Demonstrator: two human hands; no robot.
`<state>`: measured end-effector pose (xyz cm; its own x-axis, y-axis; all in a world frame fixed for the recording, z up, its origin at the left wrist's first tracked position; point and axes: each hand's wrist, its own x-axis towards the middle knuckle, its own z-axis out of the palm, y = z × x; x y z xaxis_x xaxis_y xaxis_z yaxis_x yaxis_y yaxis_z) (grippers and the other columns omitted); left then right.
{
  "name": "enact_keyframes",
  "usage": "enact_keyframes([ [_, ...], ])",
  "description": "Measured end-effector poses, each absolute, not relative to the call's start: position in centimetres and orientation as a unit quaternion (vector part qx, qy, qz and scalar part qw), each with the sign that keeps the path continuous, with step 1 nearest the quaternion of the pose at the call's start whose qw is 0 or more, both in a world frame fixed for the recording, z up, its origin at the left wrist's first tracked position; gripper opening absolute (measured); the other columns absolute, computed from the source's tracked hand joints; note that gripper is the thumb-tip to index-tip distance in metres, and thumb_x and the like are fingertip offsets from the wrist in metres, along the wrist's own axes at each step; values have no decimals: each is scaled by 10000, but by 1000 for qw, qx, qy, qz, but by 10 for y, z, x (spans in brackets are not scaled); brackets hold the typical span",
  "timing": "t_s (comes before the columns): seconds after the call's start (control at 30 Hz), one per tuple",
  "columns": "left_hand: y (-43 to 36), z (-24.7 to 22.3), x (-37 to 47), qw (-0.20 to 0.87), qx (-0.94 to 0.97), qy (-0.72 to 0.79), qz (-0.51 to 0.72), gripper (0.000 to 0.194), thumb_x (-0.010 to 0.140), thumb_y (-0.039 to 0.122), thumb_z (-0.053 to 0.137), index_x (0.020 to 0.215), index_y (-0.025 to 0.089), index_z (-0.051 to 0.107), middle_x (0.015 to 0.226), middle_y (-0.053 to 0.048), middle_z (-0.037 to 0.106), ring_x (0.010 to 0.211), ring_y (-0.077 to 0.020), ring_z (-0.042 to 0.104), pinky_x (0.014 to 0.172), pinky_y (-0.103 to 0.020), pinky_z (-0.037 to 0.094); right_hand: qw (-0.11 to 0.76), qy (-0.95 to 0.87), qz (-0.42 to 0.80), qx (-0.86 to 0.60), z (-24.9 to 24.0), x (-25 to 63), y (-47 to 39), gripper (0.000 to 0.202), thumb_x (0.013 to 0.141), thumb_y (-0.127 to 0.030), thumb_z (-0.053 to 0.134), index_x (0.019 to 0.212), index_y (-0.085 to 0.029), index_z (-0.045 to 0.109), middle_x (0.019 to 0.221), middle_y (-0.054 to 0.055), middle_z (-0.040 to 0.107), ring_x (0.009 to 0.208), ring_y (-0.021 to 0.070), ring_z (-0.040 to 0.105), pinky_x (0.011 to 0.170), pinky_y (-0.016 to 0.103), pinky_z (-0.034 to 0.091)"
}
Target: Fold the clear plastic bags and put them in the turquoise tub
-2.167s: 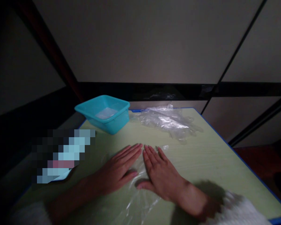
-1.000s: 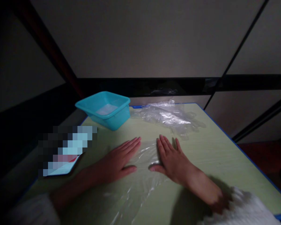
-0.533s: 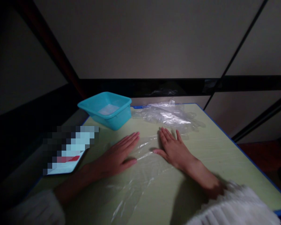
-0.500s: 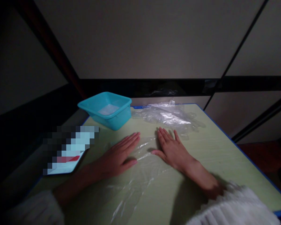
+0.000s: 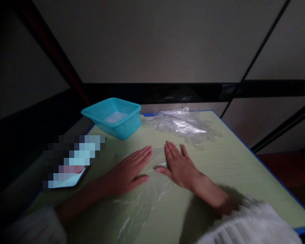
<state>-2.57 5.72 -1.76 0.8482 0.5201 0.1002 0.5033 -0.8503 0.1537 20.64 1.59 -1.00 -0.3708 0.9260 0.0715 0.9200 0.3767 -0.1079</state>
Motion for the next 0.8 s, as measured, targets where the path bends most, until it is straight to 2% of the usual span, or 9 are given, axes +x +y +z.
enact_keyframes([
  [0.23,56,-15,-25,64,959,268,72,682,897,438,453,1435,100,205,1520,-170,150,1412,-245,108,1141,-414,184,48,-808,27,-586,-11,228,15,920,844,-721,108,1428,-28,266,1476,210,217,1380,298,194,1087,569,162],
  [0.43,56,-14,-25,68,958,270,65,681,896,444,447,1427,84,219,1515,-187,152,1411,-253,111,1138,-416,188,57,-797,21,-602,-11,235,14,859,859,-699,177,1432,-68,280,1468,210,274,1365,321,238,1076,598,155],
  [0.6,55,-13,-25,93,953,274,92,743,882,433,472,1451,102,126,1523,-179,131,1410,-256,116,1134,-419,203,71,-779,5,-622,-7,235,13,815,870,-675,227,1437,-91,277,1454,224,309,1353,347,259,1064,616,159],
  [0.7,56,-6,-25,124,932,316,131,734,874,377,484,1453,118,115,1510,-175,199,1395,-259,193,1116,-425,248,93,-790,2,-606,5,229,11,706,907,-602,274,1409,-109,335,1419,210,388,1322,328,339,1065,588,211],
  [0.8,62,1,-27,155,892,366,214,593,900,285,398,1436,150,185,1442,-155,369,1310,-241,387,1063,-429,335,124,-825,14,-551,17,222,7,533,951,-477,311,1368,-153,388,1325,155,526,1233,267,478,1071,522,270],
])
